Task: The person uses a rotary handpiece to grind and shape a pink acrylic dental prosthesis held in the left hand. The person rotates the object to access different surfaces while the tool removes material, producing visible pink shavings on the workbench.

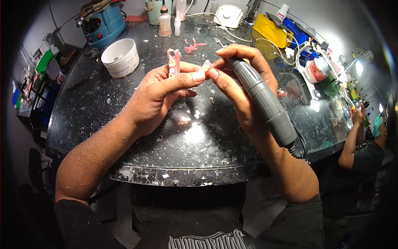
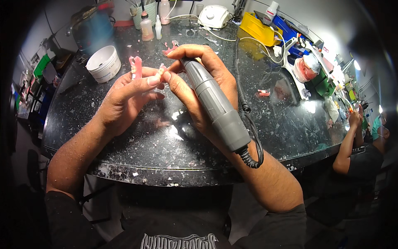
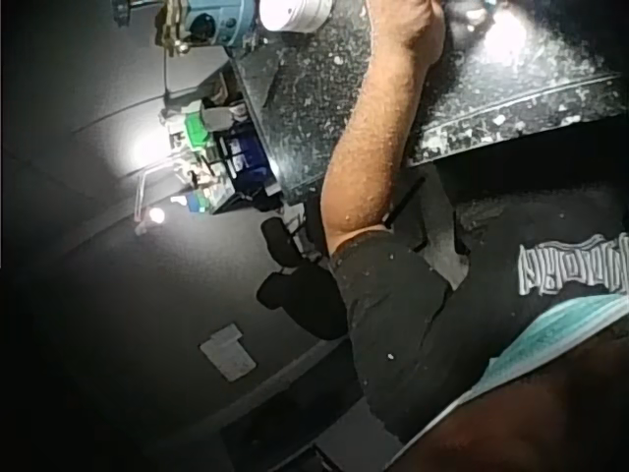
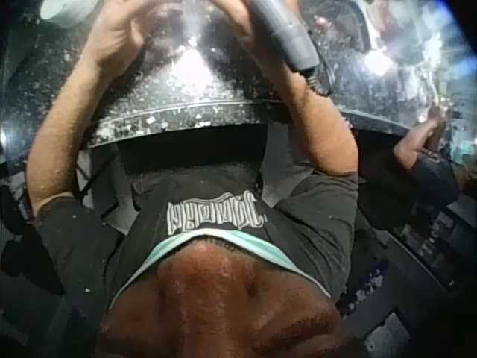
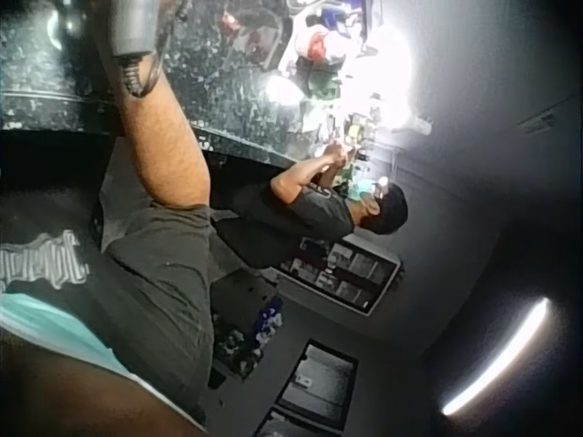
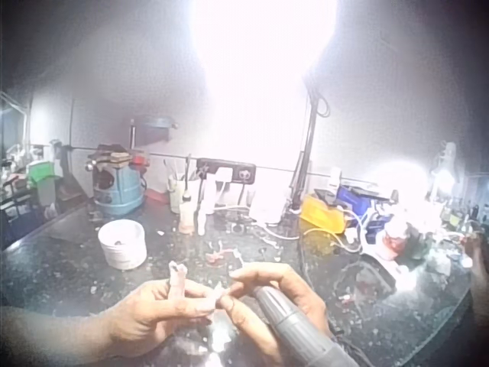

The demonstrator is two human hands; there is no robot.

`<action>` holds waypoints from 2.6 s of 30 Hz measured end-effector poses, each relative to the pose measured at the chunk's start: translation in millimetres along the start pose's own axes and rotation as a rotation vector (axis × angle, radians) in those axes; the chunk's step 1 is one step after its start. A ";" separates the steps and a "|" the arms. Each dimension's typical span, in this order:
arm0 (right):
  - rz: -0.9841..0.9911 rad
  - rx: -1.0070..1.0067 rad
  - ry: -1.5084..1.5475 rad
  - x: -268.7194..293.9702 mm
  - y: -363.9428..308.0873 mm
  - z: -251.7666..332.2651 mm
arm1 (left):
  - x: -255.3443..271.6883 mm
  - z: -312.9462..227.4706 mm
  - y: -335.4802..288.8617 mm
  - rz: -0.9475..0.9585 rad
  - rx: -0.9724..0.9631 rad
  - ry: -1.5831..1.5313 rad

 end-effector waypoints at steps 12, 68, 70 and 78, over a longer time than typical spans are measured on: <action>0.077 -0.048 0.193 -8.3 -0.7 2.0 | -4.1 -19.7 1.4 0.013 -0.141 0.537; 0.067 0.293 -0.222 -17.6 -8.2 1.3 | -1.6 -26.2 -10.3 -0.251 -0.298 0.298; 0.071 0.304 -0.237 -17.7 -8.5 1.5 | -1.1 -26.2 -11.0 -0.249 -0.319 0.296; 0.023 0.311 -0.297 -14.8 -7.9 2.0 | -3.6 -27.4 -13.0 -0.255 -0.357 0.432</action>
Point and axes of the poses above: each hand's wrist, its own y-axis towards the middle knuckle, its own x-axis out of the back of the hand, z = x × y, the point moved 6 cm from there along y, towards the middle knuckle, and after that the axes turned 13 degrees about z, right-handed, at the moved point
